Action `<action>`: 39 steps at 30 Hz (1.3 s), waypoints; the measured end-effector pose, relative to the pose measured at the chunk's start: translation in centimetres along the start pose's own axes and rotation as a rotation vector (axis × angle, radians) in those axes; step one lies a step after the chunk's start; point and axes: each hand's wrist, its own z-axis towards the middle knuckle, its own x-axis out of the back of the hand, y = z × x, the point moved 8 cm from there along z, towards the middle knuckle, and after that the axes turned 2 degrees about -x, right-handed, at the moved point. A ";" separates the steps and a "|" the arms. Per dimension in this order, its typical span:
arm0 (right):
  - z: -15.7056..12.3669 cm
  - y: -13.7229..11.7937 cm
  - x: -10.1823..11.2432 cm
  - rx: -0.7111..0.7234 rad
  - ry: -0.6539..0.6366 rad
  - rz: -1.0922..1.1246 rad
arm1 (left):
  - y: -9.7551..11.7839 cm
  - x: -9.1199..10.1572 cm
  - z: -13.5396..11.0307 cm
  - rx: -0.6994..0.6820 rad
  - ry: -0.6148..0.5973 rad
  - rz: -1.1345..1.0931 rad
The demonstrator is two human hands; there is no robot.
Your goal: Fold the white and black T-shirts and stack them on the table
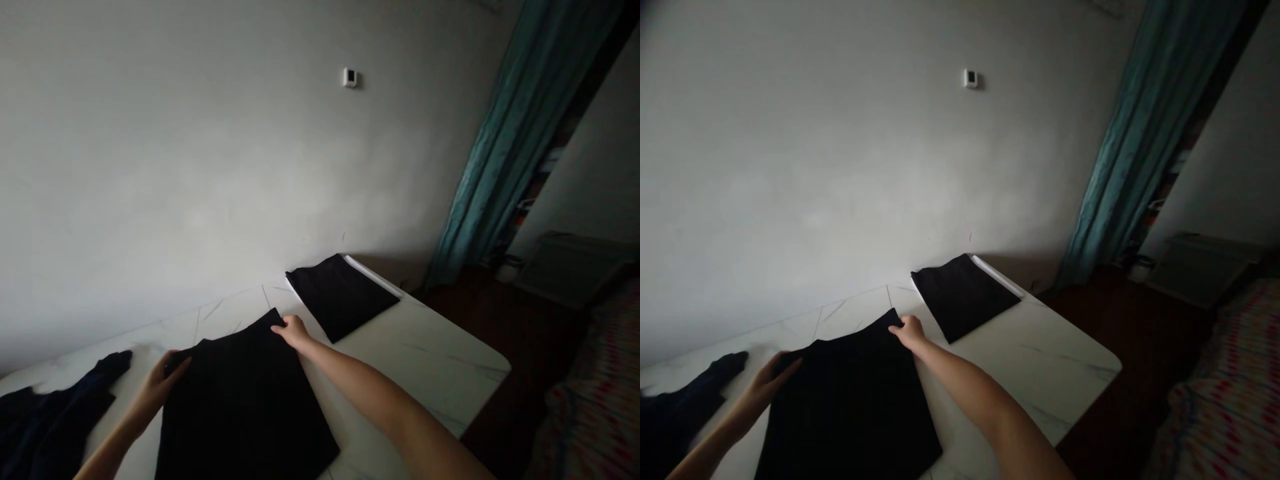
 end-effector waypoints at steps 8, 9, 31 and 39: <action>-6.4 -0.8 11.8 0.113 0.134 0.483 | 13.4 -2.2 -7.2 -0.146 0.101 -0.010; -7.3 -0.9 14.0 0.122 0.136 0.538 | 15.0 -2.9 -7.9 -0.150 0.086 -0.015; 8.4 -0.6 40.0 0.127 0.284 0.325 | 28.4 -23.2 8.0 -0.088 -0.176 -0.769; 23.4 11.1 29.2 -0.176 0.232 -0.021 | 11.8 -31.4 23.0 0.331 0.015 -0.596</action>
